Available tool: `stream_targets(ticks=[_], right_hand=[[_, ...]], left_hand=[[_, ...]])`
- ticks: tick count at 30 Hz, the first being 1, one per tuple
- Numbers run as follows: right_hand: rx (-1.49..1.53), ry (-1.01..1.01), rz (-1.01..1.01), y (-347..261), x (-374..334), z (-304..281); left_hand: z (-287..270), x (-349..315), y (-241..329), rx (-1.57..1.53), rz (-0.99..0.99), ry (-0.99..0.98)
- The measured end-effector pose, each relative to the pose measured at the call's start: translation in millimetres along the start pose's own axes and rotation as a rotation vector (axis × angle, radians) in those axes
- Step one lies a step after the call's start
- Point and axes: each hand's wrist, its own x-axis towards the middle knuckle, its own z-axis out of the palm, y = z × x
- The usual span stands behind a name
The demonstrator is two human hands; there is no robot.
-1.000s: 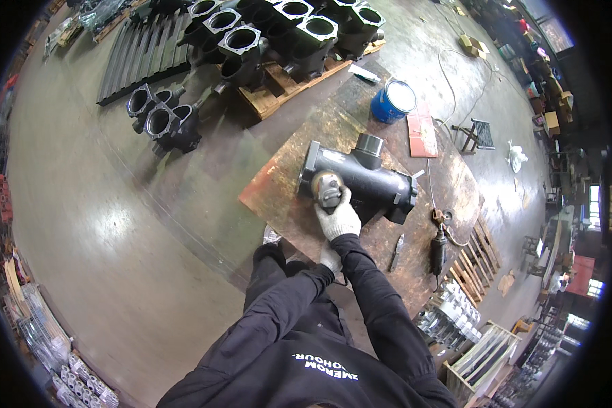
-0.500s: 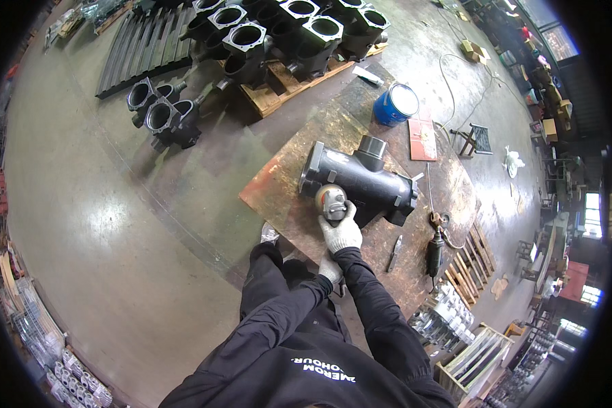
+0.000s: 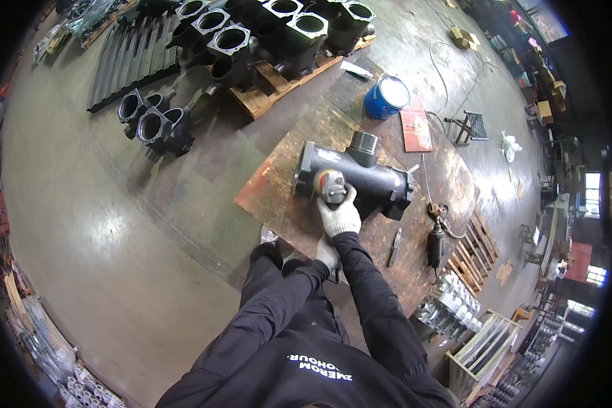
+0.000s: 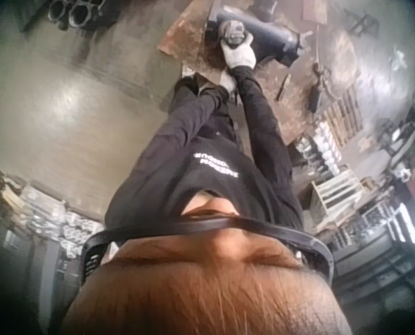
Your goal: The person uses an angle grinder to smooth the exterior surfaces and edges of a black metal exhaust manifold. They rotate the part to access different areas, then switch to a smaller rotary tool to grind the interior of the openings. The person continues to grind the exterior surfaces with the angle grinder.
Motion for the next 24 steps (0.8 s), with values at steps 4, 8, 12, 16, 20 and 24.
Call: stream_targets(ticks=[4, 8, 12, 16, 20, 24], right_hand=[[0.011, -0.042, 0.085, 4, -1, 2], [0.104, -0.024, 0.165, 23, -39, -5], [0.209, 0.08, 0.342, 44, -66, -35], [0.519, 0.389, 0.301, 68, -85, -55], [0.624, 0.617, 0.493, 122, -114, -81], [0.202, 0.701, 0.716, 181, -160, -117]], left_hand=[[-28, 9, -8, -0.033, -0.072, 0.031], [-65, -19, -30, 0.63, 0.115, -0.099], [-53, -53, -31, 1.079, 0.022, -0.256], [-15, -80, 4, 1.501, -0.149, -0.452], [-10, -71, 71, 1.418, -0.144, -0.423], [-40, -33, 169, 1.491, -0.063, -0.055]])
